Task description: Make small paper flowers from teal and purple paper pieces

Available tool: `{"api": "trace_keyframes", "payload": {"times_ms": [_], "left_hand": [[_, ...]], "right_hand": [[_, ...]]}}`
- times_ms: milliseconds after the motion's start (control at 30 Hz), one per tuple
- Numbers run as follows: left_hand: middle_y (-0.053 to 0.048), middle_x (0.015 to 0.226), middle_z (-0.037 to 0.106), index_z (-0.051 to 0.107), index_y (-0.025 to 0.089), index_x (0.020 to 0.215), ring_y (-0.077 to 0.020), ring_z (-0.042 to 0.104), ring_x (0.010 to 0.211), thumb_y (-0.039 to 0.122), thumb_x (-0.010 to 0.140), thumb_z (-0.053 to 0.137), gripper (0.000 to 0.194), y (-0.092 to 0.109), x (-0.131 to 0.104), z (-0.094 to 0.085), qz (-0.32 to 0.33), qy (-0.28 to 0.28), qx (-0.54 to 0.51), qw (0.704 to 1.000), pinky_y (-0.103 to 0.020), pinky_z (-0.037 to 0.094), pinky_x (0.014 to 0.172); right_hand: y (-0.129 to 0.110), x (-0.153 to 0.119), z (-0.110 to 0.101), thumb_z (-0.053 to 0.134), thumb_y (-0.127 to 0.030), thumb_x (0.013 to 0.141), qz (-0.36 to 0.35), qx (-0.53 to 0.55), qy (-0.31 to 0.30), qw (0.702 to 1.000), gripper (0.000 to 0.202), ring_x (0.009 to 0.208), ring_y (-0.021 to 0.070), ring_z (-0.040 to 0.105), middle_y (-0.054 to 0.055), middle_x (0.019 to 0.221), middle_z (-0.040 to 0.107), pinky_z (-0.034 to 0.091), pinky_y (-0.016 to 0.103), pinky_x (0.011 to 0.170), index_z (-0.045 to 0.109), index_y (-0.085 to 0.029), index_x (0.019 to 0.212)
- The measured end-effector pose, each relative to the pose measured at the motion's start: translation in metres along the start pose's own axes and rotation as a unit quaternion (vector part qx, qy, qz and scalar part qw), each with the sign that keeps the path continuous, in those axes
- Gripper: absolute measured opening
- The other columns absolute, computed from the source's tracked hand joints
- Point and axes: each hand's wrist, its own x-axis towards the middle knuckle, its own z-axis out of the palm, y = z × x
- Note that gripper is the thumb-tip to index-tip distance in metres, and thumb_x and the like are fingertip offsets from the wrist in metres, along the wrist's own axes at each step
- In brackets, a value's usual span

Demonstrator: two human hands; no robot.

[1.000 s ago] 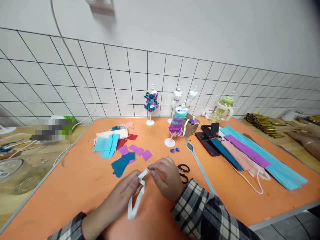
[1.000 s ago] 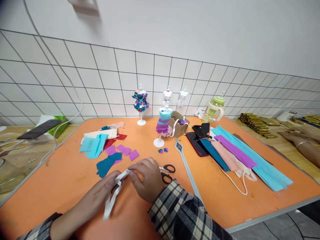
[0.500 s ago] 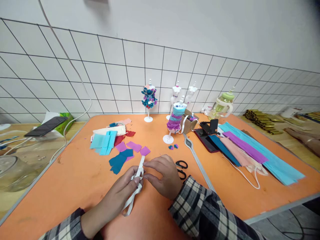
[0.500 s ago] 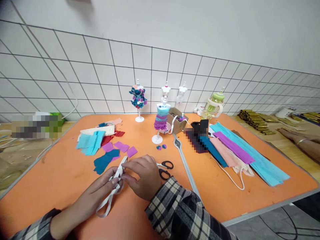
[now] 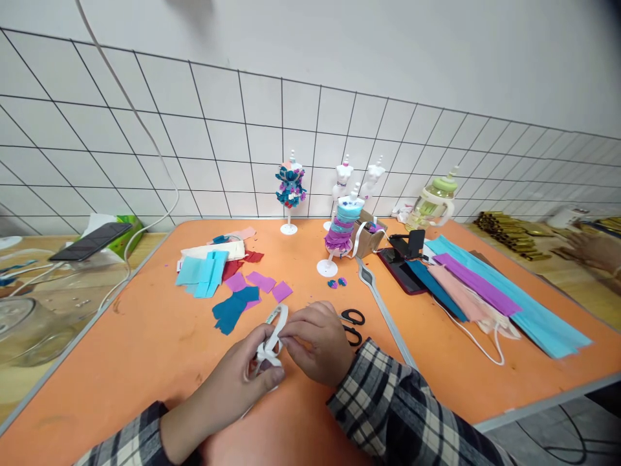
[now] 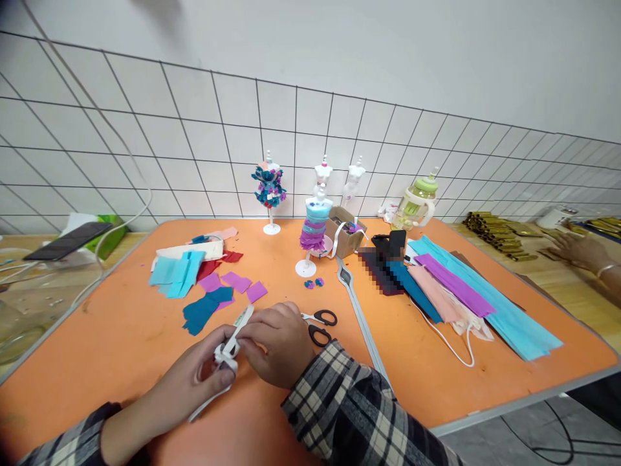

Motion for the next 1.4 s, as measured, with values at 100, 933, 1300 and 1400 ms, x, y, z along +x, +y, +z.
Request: {"api": "trace_keyframes", "payload": {"times_ms": [100, 933, 1300, 1400], "left_hand": [[-0.001, 0.078, 0.064, 0.060, 0.022, 0.089, -0.0203, 0.059, 0.071, 0.057, 0.098, 0.047, 0.039, -0.002, 0.003, 0.000, 0.006, 0.022, 0.061, 0.998, -0.030, 0.047, 0.065], [-0.004, 0.092, 0.079, 0.066, 0.027, 0.128, -0.0255, 0.073, 0.083, 0.043, 0.106, 0.042, 0.037, -0.019, 0.002, -0.007, 0.089, 0.058, 0.293, 0.950, -0.034, 0.052, 0.073], [-0.006, 0.092, 0.080, 0.070, 0.025, 0.127, -0.0252, 0.073, 0.082, 0.046, 0.100, 0.048, 0.041, -0.015, 0.002, -0.004, 0.029, 0.050, 0.215, 0.975, -0.033, 0.054, 0.073], [-0.005, 0.094, 0.080, 0.069, 0.025, 0.129, -0.0248, 0.074, 0.083, 0.046, 0.099, 0.051, 0.041, -0.013, 0.002, -0.003, 0.023, 0.044, 0.200, 0.979, -0.033, 0.055, 0.073]], "right_hand": [[-0.001, -0.001, 0.001, 0.065, -0.021, 0.093, 0.002, 0.022, -0.021, 1.000, 0.006, 0.082, 0.0152, 0.065, -0.002, 0.089, 0.076, 0.041, 0.033, 0.078, 0.069, -0.024, 0.090], [0.009, -0.001, 0.001, 0.050, -0.033, 0.103, 0.251, 0.031, -0.182, 0.950, 0.042, 0.060, 0.0124, 0.043, -0.003, 0.060, 0.047, 0.029, 0.028, 0.059, 0.047, -0.020, 0.063], [0.010, 0.002, -0.013, 0.059, -0.019, 0.101, -0.090, -0.099, -0.079, 0.988, 0.020, 0.092, 0.0185, 0.059, -0.003, 0.102, 0.079, 0.041, 0.038, 0.085, 0.074, -0.030, 0.105], [0.009, 0.003, -0.013, 0.057, -0.023, 0.103, -0.106, -0.136, -0.103, 0.980, 0.018, 0.087, 0.0178, 0.058, -0.004, 0.089, 0.079, 0.036, 0.040, 0.084, 0.072, -0.028, 0.094]]}}
